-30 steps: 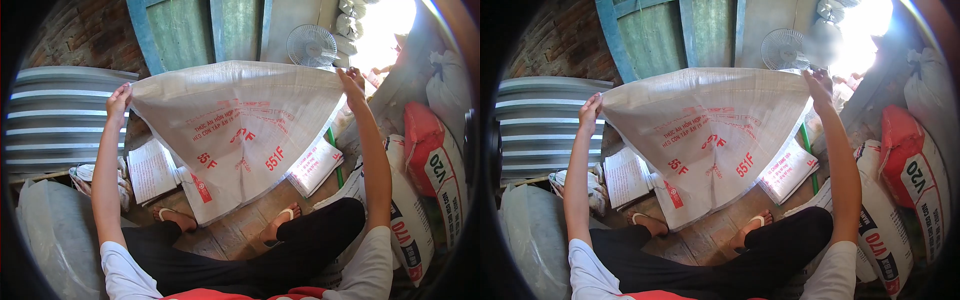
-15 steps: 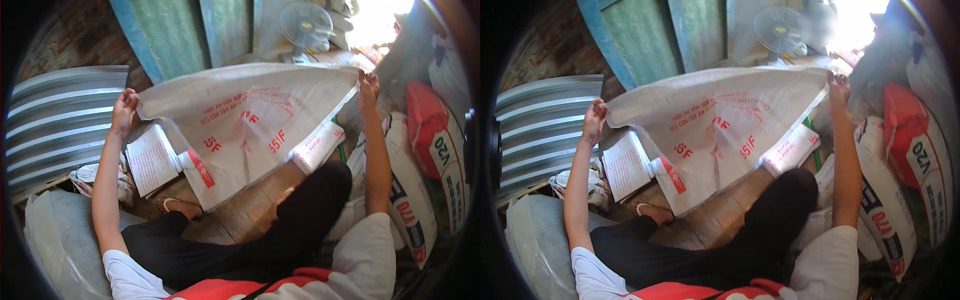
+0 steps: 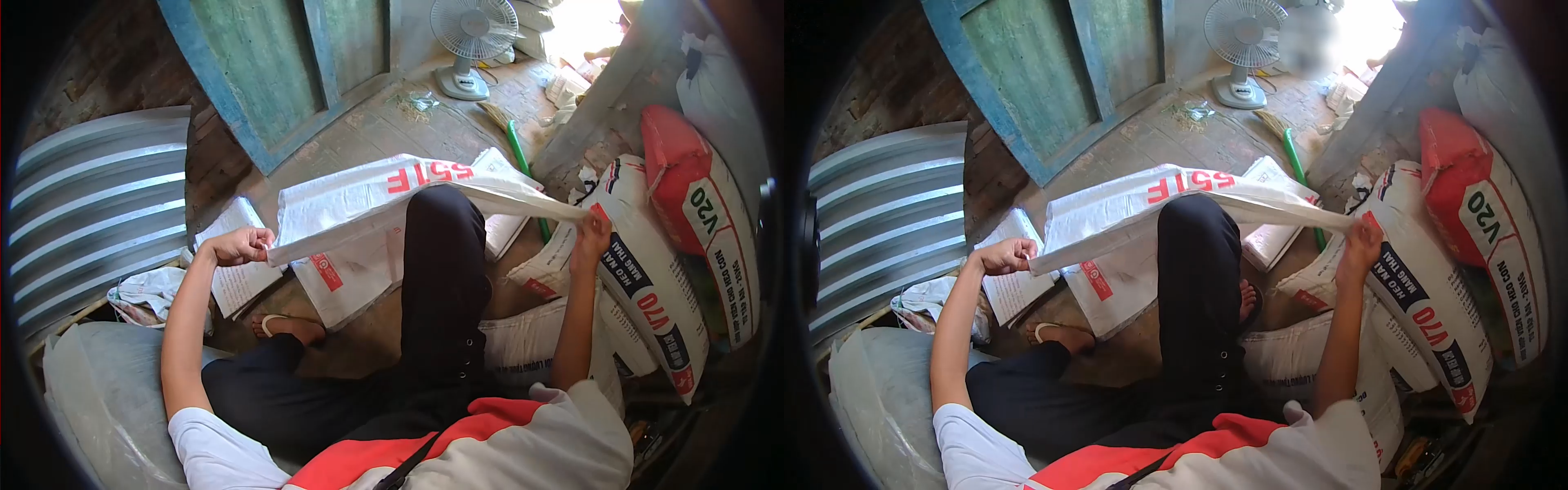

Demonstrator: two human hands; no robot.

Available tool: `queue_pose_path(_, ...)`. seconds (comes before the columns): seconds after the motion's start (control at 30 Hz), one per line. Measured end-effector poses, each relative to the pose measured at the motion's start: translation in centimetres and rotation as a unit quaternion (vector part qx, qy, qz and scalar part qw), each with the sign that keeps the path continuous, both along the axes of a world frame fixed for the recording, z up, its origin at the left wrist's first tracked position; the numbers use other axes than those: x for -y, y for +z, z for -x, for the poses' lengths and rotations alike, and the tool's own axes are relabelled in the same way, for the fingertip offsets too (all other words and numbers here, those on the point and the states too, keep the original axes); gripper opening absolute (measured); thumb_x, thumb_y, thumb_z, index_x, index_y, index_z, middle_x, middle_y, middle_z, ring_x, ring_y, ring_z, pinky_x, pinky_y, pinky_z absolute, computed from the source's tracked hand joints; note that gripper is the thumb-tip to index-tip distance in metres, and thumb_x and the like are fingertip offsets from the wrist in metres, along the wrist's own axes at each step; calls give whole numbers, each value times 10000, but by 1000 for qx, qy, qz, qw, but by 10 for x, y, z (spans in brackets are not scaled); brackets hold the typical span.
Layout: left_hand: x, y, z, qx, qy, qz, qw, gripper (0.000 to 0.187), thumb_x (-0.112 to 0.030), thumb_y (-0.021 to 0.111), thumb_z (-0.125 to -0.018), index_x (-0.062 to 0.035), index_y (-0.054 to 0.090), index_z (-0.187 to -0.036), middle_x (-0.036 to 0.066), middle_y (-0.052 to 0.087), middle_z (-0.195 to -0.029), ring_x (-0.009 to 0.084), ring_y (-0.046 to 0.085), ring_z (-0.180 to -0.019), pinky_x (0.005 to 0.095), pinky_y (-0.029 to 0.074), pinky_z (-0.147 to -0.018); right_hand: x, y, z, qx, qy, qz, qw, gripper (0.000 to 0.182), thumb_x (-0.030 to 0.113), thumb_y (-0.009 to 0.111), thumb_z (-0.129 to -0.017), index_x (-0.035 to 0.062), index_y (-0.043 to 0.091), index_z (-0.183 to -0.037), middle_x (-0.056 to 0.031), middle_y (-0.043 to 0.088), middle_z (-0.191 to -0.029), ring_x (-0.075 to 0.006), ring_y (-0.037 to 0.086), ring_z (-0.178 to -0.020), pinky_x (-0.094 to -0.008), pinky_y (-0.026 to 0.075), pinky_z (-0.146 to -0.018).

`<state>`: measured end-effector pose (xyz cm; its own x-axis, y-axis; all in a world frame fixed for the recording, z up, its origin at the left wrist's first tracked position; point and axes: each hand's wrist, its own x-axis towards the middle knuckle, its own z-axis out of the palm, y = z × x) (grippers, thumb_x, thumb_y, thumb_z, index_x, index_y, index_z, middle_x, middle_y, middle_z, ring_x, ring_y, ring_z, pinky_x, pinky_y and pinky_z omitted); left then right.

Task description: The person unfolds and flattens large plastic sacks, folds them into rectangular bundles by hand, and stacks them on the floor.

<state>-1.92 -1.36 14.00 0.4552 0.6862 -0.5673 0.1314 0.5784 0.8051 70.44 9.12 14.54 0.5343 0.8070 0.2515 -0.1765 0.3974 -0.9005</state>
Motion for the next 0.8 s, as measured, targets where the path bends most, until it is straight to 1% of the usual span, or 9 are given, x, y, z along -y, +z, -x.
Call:
queue_pose_path(0.13,-8,50,-5,6,-12,-61,998,277,-60,759,-847,-85,563,-1041,-42,621,-851,41,590,-763,191,440,-713,10,-12,1,74,-36,-24,996,270,10,649,-939,114,409,-871,-28,594,-991,-131,591,-931,-284,487,-869)
queue_pose_path(0.23,-20,87,-14,6,168,-229,959,283,-56,705,-891,-90,566,-1135,-40,625,-899,56,600,-878,209,458,-772,-9,19,19,166,-73,-22,983,292,23,653,-939,110,399,-823,1,560,-882,-102,576,-863,-253,485,-841)
queue_pose_path(0.3,-27,114,-26,52,301,-306,902,280,-61,667,-923,-106,568,-1181,-37,629,-932,58,599,-947,208,464,-800,-29,61,48,221,-69,-23,973,260,74,688,-925,100,448,-826,15,522,-829,-89,549,-797,-242,495,-736)
queue_pose_path(0.37,-34,134,-32,56,361,-348,863,280,-55,650,-932,-113,567,-1194,-23,633,-998,65,610,-942,231,498,-798,-47,112,95,236,-91,2,968,224,126,716,-907,88,509,-831,24,509,-826,-71,510,-752,-251,472,-607)
queue_pose_path(0.43,-35,147,-32,53,408,-371,832,280,-55,642,-934,-115,567,-1197,-18,634,-1021,70,615,-933,245,513,-784,-91,135,108,259,-43,-64,963,227,168,739,-886,72,544,-823,31,503,-802,-63,486,-741,-269,435,-524)
queue_pose_path(0.53,-33,153,-20,19,520,-382,763,285,-63,635,-932,-111,563,-1204,-9,639,-1012,94,623,-880,247,510,-733,-152,171,132,229,-11,-114,967,225,130,723,-875,68,521,-797,38,486,-771,-64,457,-723,-239,396,-571)
queue_pose_path(0.63,-28,146,-4,-56,596,-364,713,282,-75,642,-930,-98,563,-1200,9,640,-999,104,607,-873,249,502,-732,-196,174,140,222,8,-134,966,215,111,709,-864,71,510,-795,39,478,-765,-73,427,-707,-232,370,-611)
queue_pose_path(0.73,-39,137,-13,-92,619,-383,680,273,-79,651,-927,-84,569,-1187,18,641,-1001,95,590,-883,252,500,-739,-206,173,168,184,72,-124,972,208,127,708,-854,70,519,-788,21,497,-772,-91,417,-701,-269,378,-637)
queue_pose_path(0.8,-48,127,-25,-104,596,-422,675,268,-79,658,-925,-72,571,-1178,23,644,-1005,89,584,-877,247,498,-744,-198,175,199,253,52,-96,961,185,138,716,-849,59,553,-810,-4,531,-791,-102,455,-721,-280,395,-650)
